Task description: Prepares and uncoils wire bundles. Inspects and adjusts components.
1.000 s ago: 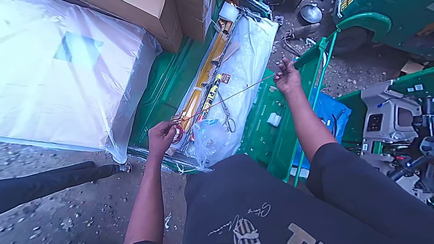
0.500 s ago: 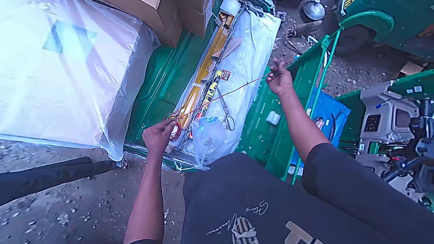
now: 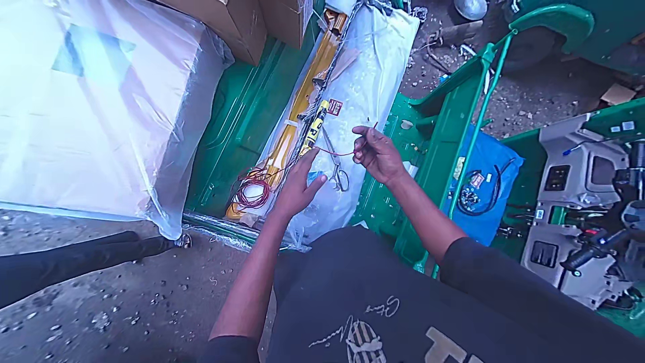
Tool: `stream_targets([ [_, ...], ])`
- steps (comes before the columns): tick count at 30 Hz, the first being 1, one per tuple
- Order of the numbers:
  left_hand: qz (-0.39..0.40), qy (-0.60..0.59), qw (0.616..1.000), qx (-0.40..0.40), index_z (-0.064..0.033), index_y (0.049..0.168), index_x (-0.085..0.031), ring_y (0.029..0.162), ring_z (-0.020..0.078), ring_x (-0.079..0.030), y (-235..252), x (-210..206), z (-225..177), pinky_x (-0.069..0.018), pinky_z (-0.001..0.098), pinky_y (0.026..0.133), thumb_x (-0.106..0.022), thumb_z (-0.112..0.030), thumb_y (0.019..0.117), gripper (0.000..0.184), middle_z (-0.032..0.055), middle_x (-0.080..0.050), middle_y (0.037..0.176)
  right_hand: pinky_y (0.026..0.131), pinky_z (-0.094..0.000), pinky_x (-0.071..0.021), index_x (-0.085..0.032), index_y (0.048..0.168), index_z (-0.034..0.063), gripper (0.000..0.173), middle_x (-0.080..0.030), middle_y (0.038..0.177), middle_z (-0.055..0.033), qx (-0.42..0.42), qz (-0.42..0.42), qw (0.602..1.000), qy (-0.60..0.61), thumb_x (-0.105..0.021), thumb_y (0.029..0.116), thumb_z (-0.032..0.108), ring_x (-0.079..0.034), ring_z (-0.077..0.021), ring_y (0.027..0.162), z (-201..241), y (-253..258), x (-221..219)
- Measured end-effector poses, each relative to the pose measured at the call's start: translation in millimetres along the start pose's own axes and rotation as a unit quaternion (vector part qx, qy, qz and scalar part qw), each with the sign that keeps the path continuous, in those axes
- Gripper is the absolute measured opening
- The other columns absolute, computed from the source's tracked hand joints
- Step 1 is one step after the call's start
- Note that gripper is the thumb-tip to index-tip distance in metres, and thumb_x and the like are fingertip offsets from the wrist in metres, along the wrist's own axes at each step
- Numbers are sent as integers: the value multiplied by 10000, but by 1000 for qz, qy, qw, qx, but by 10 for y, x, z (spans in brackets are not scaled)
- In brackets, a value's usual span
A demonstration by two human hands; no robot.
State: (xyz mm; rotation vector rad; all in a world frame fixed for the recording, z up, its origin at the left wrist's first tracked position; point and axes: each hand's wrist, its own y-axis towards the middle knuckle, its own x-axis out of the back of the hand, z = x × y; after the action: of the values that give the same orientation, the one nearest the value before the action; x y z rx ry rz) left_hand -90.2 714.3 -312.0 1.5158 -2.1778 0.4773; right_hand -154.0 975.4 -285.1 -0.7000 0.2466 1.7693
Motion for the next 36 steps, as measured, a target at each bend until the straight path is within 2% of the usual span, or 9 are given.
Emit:
stream_targets([
  [2,12,-2,1000,-23,-203,1585,-381,1407,187,-484,189,-194,-90,-302,586,1207,-513,-448,1050,604,-27,-540,1512,671,-307,-584,-640,1276,33,366,-677,850,-63,-1,23,1000,-10,-413,1112,270,-644,-138,691,25,11,-72],
  [5,-44,40,998,-15,-277,1323,-657,1081,270,-556,274,-207,-22,-442,584,910,-587,-470,1004,380,58,-583,1163,660,-307,-583,-633,1284,23,375,-671,841,-68,23,18,999,-31,-399,1116,263,-637,-139,679,195,80,29],
  [9,-55,76,996,-1,-312,1588,-359,1423,343,-376,287,-132,-71,-383,657,1069,-688,-567,901,804,71,-296,1627,672,-312,-585,-625,1295,15,376,-669,830,-70,15,36,999,-32,-412,1114,267,-642,-143,686,250,40,95],
  [12,-43,97,993,-55,-207,1628,-274,1483,296,-345,468,-187,-177,-271,632,1175,-658,-559,928,873,46,-258,1680,644,-305,-581,-634,1275,-11,380,-665,793,-68,5,56,998,-35,-427,1110,262,-638,-138,655,235,30,-42],
  [15,-12,42,994,-96,-152,1234,-709,1088,151,-673,499,-230,-115,-398,553,1103,-543,-342,1054,310,-10,-741,1115,639,-303,-576,-637,1264,2,366,-666,793,-62,30,37,998,-41,-421,1111,255,-633,-137,647,331,95,-25],
  [17,-28,-39,994,-100,-73,1042,-723,738,102,-636,402,-110,65,-551,346,755,-482,-220,1088,286,19,-694,850,628,-298,-564,-648,1239,28,355,-646,782,-44,54,-28,997,-55,-400,1120,253,-610,-131,636,446,215,145],
  [21,-83,-96,992,-18,-67,1161,-723,864,55,-671,38,328,399,-563,276,813,-507,-187,1082,260,22,-735,1029,653,-295,-557,-654,1237,63,363,-643,813,-22,60,-131,987,-77,-374,1129,267,-604,-128,667,407,441,792],
  [28,-161,-31,984,68,-112,1099,-749,612,50,-589,-202,316,576,-514,254,585,-592,-165,1030,180,-2,-712,826,664,-303,-565,-651,1240,65,366,-649,820,-31,27,-176,983,-52,-372,1131,274,-610,-131,670,-78,642,942],
  [36,-176,-18,981,83,-94,1032,-757,622,36,-599,-265,313,695,-518,243,590,-601,-156,988,174,-3,-710,810,668,-304,-568,-651,1252,63,360,-646,819,-28,13,-174,984,-47,-386,1128,271,-610,-130,669,-209,789,1029],
])
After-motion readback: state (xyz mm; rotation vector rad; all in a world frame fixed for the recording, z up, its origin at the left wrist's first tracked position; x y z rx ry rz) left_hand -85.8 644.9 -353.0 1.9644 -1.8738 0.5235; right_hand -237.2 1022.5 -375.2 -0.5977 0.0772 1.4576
